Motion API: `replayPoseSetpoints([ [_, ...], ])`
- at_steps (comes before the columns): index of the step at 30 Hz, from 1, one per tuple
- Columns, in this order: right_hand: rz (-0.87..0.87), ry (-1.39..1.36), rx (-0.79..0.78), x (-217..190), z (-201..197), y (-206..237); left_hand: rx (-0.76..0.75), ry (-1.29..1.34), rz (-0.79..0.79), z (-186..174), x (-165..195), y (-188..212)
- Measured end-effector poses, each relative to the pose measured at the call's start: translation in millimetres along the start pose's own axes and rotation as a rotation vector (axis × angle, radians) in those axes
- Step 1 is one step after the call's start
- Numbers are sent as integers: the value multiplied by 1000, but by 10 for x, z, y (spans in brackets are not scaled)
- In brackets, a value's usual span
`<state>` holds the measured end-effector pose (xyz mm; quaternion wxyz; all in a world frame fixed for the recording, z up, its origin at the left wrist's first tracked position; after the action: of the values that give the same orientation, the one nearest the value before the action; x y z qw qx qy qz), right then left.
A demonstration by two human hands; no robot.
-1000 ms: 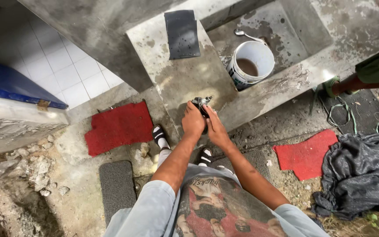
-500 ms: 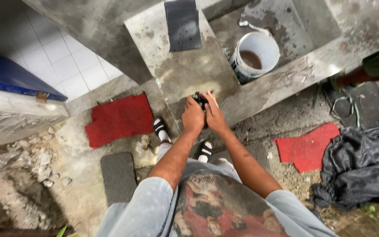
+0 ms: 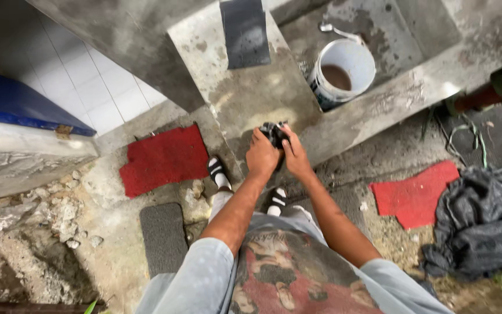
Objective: The person scrubs a small metal part with a black sponge, repeatedly dipping the sponge into a bucket of water and wiping the part on a concrete ledge. The person turns the part over to clean multiple sides and continues scrubbing until the end of the clip.
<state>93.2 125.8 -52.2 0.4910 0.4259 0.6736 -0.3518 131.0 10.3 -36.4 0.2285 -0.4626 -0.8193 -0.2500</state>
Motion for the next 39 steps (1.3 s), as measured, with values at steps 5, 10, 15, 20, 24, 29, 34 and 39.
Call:
replayPoseSetpoints([
  [5,-22,-55,-42,10,23,-29,6,19,0,-83,59,19],
  [10,28,-113,21,42,-1,-26,-5,25,-7,-152,119,28],
  [15,-18,-47,7,-12,1,-5,17,-17,10,-91,77,13],
  [20,-12,-5,41,-71,-19,11,-7,-3,22,66,-48,-23],
  [24,-66,108,52,-97,29,45,17,-21,18,99,-103,-41],
  [29,-71,90,18,-19,-145,181,-20,-30,-5,8,-1,-20],
  [34,181,-45,70,105,-610,254,42,23,93,-96,39,40],
  [39,99,71,153,14,-456,247,93,240,308,-55,-168,223],
])
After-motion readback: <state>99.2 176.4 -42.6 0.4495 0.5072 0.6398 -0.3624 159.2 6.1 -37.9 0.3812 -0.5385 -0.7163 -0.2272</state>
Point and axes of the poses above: each hand's wrist, its own y-axis away from the middle knuckle, its own z-axis out of the palm, x = y × z, the point moved 3 cm from there along -y, towards the middle knuckle, and after that the axes turned 4 degrees about z, right-handed, at the moved point
